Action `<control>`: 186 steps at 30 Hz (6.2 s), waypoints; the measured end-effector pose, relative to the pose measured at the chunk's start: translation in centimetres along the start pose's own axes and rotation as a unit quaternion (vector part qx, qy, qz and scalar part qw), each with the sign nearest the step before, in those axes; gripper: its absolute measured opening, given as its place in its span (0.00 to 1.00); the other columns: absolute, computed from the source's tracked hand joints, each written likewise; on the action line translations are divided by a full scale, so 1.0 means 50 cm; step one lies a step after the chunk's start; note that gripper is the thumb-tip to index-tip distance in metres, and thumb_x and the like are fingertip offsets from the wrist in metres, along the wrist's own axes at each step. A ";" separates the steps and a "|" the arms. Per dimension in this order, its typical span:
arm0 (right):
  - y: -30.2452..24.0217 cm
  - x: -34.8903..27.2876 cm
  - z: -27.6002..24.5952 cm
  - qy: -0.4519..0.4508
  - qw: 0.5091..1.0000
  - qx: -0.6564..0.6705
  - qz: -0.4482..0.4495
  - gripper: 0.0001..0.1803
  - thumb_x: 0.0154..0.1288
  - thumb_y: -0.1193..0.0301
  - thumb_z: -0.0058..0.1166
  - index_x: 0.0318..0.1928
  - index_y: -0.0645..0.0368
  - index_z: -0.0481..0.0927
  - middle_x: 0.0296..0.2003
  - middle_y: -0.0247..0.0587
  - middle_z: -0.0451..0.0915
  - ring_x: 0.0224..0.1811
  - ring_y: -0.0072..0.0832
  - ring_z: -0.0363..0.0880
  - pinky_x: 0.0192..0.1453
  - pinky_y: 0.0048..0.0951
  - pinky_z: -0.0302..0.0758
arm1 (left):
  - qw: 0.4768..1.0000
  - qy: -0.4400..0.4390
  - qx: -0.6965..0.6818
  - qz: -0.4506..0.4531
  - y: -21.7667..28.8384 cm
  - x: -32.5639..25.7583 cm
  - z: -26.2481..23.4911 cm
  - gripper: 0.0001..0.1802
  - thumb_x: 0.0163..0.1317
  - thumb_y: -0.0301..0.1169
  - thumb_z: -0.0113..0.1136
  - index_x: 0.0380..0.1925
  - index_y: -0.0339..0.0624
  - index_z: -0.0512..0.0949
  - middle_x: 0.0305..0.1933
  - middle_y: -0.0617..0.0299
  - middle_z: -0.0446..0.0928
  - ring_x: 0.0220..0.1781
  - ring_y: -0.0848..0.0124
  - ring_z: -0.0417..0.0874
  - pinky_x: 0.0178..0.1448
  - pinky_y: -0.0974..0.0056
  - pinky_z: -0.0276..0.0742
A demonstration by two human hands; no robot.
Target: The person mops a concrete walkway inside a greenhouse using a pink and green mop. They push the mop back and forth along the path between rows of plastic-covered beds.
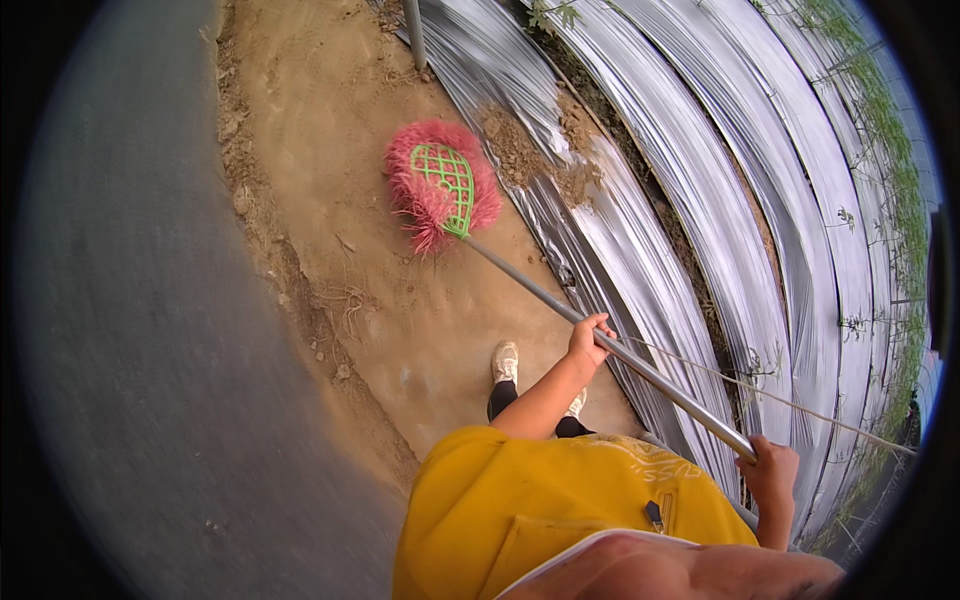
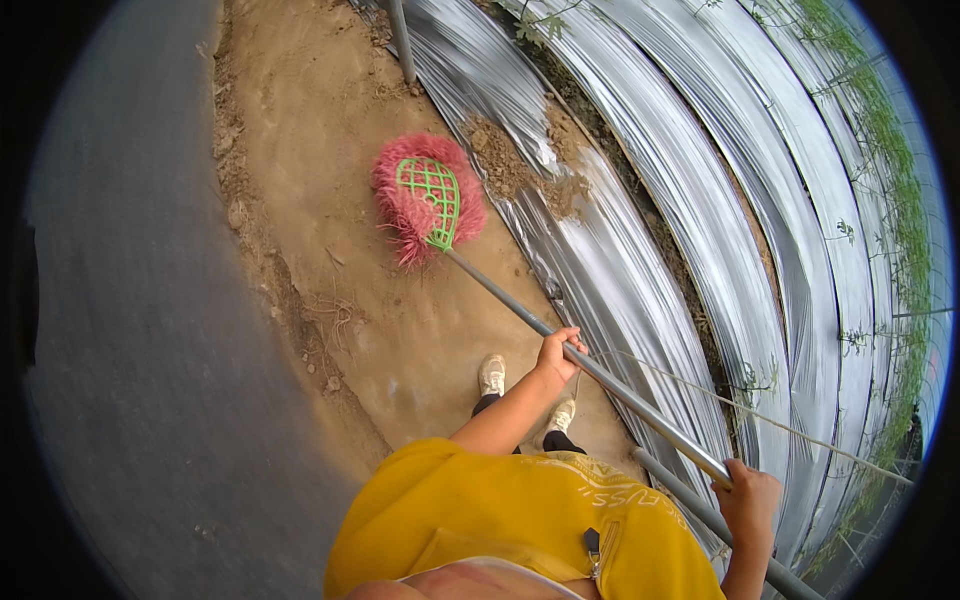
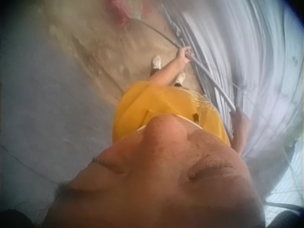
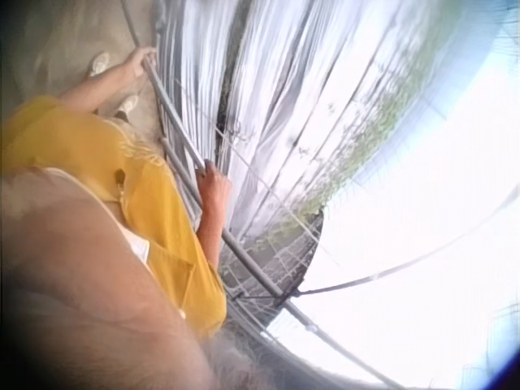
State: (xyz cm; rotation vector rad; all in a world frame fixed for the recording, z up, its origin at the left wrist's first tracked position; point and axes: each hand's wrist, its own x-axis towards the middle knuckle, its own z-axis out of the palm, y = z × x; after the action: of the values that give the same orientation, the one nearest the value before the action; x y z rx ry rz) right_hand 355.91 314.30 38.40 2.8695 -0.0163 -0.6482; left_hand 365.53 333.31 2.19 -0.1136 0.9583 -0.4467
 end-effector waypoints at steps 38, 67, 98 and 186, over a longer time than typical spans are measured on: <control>0.125 -0.323 0.170 -0.045 0.977 0.092 -0.189 0.25 0.36 0.72 0.65 0.43 0.52 0.79 0.22 0.44 0.78 0.22 0.35 0.78 0.30 0.29 0.74 | 0.995 0.029 -0.082 0.046 -0.281 -0.109 -0.459 0.11 0.51 0.26 0.57 0.18 0.45 0.64 0.14 0.65 0.62 0.16 0.70 0.64 0.22 0.68 0.66; 0.066 -0.289 0.265 -0.080 0.964 -0.026 -0.250 0.20 0.39 0.64 0.62 0.39 0.48 0.79 0.20 0.41 0.78 0.22 0.37 0.76 0.30 0.33 0.73 | 0.981 0.046 -0.153 0.112 -0.223 -0.227 -0.657 0.09 0.50 0.24 0.56 0.20 0.44 0.65 0.15 0.64 0.64 0.17 0.69 0.65 0.24 0.64 0.67; 0.173 -0.443 0.239 0.033 0.971 -0.037 -0.235 0.16 0.38 0.69 0.62 0.34 0.50 0.78 0.18 0.35 0.75 0.20 0.33 0.74 0.27 0.32 0.68 | 0.992 0.032 -0.106 0.055 -0.371 -0.309 -0.634 0.10 0.49 0.23 0.55 0.16 0.43 0.65 0.15 0.62 0.64 0.19 0.68 0.66 0.31 0.63 0.69; -0.276 -0.197 -0.150 0.157 0.899 -0.183 -0.366 0.19 0.45 0.69 0.61 0.41 0.41 0.77 0.15 0.31 0.68 0.15 0.26 0.67 0.21 0.30 0.65 | 0.952 -0.166 -0.208 0.155 0.142 -0.301 -0.242 0.11 0.49 0.24 0.54 0.16 0.44 0.63 0.14 0.64 0.62 0.14 0.69 0.63 0.22 0.67 0.66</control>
State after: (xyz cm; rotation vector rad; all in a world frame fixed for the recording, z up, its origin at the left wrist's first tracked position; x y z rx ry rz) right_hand 349.76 329.81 46.48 2.5066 1.1418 -0.2326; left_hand 350.59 347.20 4.69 -0.4013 0.7090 0.0715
